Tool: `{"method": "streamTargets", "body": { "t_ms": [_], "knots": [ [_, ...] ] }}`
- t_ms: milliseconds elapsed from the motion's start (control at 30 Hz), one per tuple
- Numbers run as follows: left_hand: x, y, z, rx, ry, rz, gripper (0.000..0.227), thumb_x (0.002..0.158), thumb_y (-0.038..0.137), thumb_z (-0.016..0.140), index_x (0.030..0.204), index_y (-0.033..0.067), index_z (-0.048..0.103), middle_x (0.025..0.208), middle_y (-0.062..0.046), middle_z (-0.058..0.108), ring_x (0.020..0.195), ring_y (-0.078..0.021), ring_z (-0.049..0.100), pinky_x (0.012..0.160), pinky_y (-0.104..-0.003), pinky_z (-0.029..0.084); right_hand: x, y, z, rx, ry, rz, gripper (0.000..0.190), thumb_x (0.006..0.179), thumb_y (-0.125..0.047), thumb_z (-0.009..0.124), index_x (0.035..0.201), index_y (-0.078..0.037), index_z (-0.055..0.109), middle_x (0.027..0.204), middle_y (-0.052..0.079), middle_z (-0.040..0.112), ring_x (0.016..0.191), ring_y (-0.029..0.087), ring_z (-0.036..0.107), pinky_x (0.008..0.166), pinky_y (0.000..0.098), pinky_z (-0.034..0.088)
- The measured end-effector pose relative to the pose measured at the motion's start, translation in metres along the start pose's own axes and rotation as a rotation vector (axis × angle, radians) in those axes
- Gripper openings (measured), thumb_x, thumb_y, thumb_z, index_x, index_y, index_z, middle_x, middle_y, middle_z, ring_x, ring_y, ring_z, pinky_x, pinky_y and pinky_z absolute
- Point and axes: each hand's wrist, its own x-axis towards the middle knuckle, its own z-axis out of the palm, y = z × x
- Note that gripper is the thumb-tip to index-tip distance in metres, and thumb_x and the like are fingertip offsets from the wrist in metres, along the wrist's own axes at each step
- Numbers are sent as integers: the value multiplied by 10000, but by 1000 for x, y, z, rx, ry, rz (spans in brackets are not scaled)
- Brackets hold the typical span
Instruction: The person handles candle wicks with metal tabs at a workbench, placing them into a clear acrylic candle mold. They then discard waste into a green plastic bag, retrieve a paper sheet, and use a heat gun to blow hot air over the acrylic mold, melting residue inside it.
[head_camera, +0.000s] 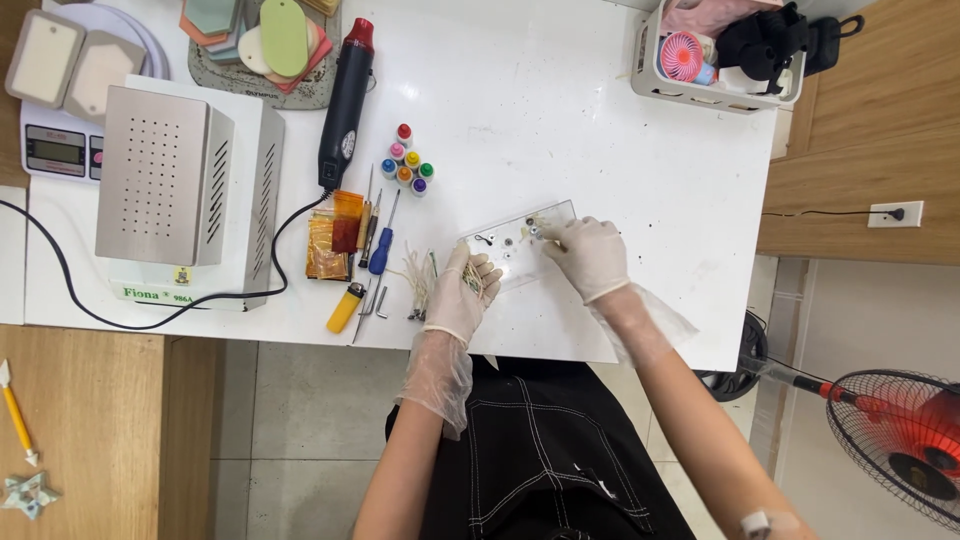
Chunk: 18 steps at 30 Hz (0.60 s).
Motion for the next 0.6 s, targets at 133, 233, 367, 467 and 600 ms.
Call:
{"method": "streamTargets", "body": {
  "t_ms": [133,233,367,467,600],
  "knots": [
    [-6,-2,5,13,-8,20,442,1009,483,565,992,44,612,930,-84,626,897,-234,647,841,-361,524,22,6,31,-309,34,-170,147,970,-326,667,1038,-236,761,763,27,693,710,191,639,704,379,517],
    [-5,-5,4,24,-2,8,415,1001,461,562,1006,51,623,934,-75,628,904,-234,655,833,-354,524,32,11,51,-423,184,-434,165,959,-345,643,959,-205,730,717,24,639,683,213,629,625,396,494],
    [-8,-5,7,36,19,-2,401,1008,443,566,1020,46,619,945,-81,634,912,-230,662,841,-357,528,35,16,57,-475,296,-552,100,941,-265,636,950,-186,696,784,-1,641,761,199,643,701,372,507],
    [-3,-6,4,35,13,-2,409,1012,451,567,1027,45,613,950,-83,634,920,-236,664,852,-362,526,29,8,35,-243,176,-369,176,941,-332,675,936,-169,739,782,16,665,738,205,639,705,387,509],
    [6,-9,5,36,13,3,429,998,455,559,1029,32,621,965,-98,651,965,-261,687,894,-385,530,10,14,17,831,-116,303,280,823,-349,798,1002,-135,804,989,-158,700,814,31,696,828,229,538]
  ]
}}
